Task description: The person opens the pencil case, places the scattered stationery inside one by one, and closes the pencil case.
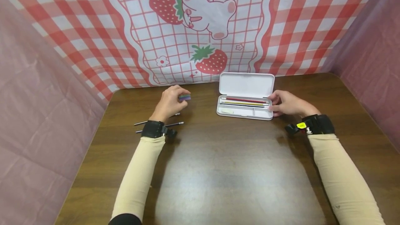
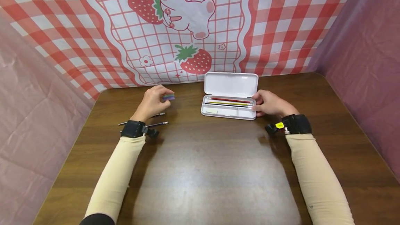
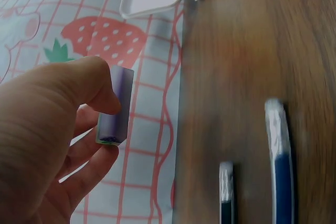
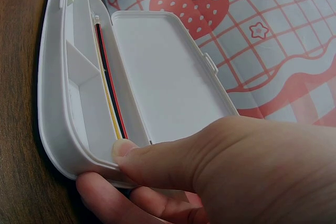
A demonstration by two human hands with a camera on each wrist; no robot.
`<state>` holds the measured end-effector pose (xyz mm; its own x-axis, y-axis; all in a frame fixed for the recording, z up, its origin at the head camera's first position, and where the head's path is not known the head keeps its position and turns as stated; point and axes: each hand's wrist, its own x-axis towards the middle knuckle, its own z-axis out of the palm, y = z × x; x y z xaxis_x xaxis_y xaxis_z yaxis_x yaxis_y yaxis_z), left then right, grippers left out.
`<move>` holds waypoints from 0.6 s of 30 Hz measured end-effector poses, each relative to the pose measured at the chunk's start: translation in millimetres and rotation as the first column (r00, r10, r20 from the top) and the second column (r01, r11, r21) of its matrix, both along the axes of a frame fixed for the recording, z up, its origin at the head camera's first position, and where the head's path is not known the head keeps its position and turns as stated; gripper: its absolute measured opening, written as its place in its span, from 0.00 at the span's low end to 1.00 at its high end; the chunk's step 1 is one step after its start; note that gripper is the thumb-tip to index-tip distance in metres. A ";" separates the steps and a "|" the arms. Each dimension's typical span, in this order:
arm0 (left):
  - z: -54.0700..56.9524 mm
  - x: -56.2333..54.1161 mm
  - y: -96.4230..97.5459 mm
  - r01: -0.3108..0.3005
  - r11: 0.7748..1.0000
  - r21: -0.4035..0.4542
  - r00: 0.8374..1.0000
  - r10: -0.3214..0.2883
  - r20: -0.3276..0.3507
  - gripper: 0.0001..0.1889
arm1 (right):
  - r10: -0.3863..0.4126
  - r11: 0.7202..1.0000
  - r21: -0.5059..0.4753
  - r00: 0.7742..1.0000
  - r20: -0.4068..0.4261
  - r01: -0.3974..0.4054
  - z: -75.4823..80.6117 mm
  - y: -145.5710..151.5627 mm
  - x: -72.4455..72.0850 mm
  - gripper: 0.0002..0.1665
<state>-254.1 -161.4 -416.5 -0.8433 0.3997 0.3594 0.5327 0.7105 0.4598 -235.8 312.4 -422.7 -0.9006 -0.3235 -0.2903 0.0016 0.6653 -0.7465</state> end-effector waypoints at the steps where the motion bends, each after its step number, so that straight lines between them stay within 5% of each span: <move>1: -9.8 -9.3 -1.0 0.021 1.000 0.010 1.000 -0.021 0.000 0.17 | -0.003 1.000 0.001 1.000 0.000 0.003 0.4 -0.2 0.0 0.27; 7: -11.3 -11.7 16.8 0.051 0.998 -0.028 0.998 -0.051 0.024 0.17 | -0.005 1.000 0.000 1.000 -0.004 0.005 -2.1 0.4 -1.2 0.27; 8: -1.9 -3.1 23.4 0.042 0.998 -0.052 0.999 -0.040 0.033 0.18 | -0.004 1.000 -0.001 1.000 -0.004 0.004 -2.8 0.5 -1.3 0.27; 11: -2.8 -2.0 29.4 0.062 0.997 -0.051 0.998 -0.060 0.032 0.18 | -0.002 1.000 -0.002 1.000 -0.007 0.002 -3.7 0.4 -1.3 0.27; 13: -3.7 -2.0 33.3 0.083 0.996 -0.042 0.996 -0.082 0.024 0.18 | -0.004 1.000 -0.003 1.000 -0.007 0.004 -3.7 0.1 -1.1 0.27; 14: -14.8 -11.5 32.1 0.099 0.995 -0.026 0.995 -0.098 0.014 0.18 | -0.004 1.000 -0.002 1.000 -0.006 0.004 -3.6 0.1 -1.2 0.27; 18: -15.9 -11.9 40.6 0.130 0.991 -0.028 0.991 -0.130 -0.008 0.18 | 0.003 1.000 -0.001 1.000 -0.004 -0.003 -3.1 -0.2 -1.1 0.27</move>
